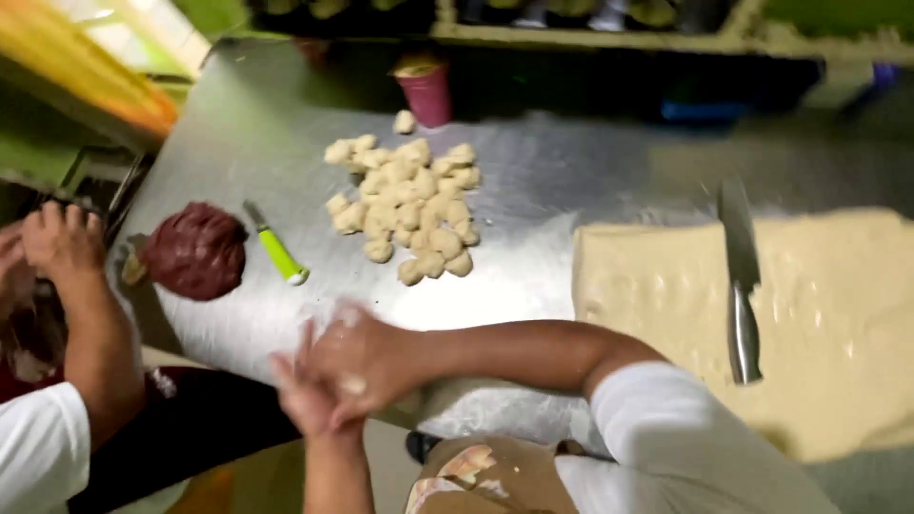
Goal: A baker cuts small portions of dough from a large slab and rolls them into uniform balls on a metal workbench.
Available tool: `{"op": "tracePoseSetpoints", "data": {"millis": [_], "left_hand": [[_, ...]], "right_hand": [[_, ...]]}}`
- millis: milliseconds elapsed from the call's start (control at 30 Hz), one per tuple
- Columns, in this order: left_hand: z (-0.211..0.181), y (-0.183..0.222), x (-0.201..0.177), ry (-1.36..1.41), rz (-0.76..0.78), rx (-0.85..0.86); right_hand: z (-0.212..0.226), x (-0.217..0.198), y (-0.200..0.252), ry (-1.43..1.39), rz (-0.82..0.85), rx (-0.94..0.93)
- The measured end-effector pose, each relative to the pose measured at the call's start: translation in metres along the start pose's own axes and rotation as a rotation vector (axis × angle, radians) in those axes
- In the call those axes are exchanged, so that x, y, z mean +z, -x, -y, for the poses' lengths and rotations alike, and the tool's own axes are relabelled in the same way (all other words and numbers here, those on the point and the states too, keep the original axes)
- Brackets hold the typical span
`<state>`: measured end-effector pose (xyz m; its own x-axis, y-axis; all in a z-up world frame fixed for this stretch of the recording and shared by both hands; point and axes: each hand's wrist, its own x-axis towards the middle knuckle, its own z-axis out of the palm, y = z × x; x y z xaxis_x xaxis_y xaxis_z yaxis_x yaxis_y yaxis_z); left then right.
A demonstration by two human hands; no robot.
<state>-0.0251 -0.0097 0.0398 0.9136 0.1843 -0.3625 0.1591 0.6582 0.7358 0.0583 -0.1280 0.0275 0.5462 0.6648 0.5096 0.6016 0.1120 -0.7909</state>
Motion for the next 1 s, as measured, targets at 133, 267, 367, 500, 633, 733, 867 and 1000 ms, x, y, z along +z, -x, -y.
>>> {"op": "tracePoseSetpoints", "data": {"millis": [133,267,367,500,633,733,867,1000], "left_hand": [[0.043,-0.107,-0.14,-0.042,-0.217,0.046],[0.051,-0.096,-0.104,-0.979,0.135,0.161],[0.076,-0.006,-0.076,-2.145,1.186,0.786],[0.028,-0.005,-0.058,-1.144,0.708,0.016],[-0.012,-0.038,-0.085,0.03,0.354,-0.062],[0.023,-0.067,-0.098,0.059,0.341,-0.075],[0.049,-0.092,-0.113,-0.877,0.569,0.298],[0.09,-0.025,-0.07,-1.838,0.822,0.483]], "right_hand": [[0.012,0.012,-0.037,0.606,-0.467,-0.628],[-0.006,0.001,-0.032,0.586,-0.527,-0.145],[-0.069,-0.02,-0.036,0.987,-0.336,0.321],[-0.009,-0.01,-0.035,0.747,-0.365,0.466],[0.034,0.077,-0.005,0.84,-0.266,0.08],[0.015,0.086,-0.002,0.969,-0.286,-0.02],[-0.005,0.055,-0.013,0.965,-0.425,0.101],[0.038,-0.004,-0.052,0.949,-0.303,0.859]]}}
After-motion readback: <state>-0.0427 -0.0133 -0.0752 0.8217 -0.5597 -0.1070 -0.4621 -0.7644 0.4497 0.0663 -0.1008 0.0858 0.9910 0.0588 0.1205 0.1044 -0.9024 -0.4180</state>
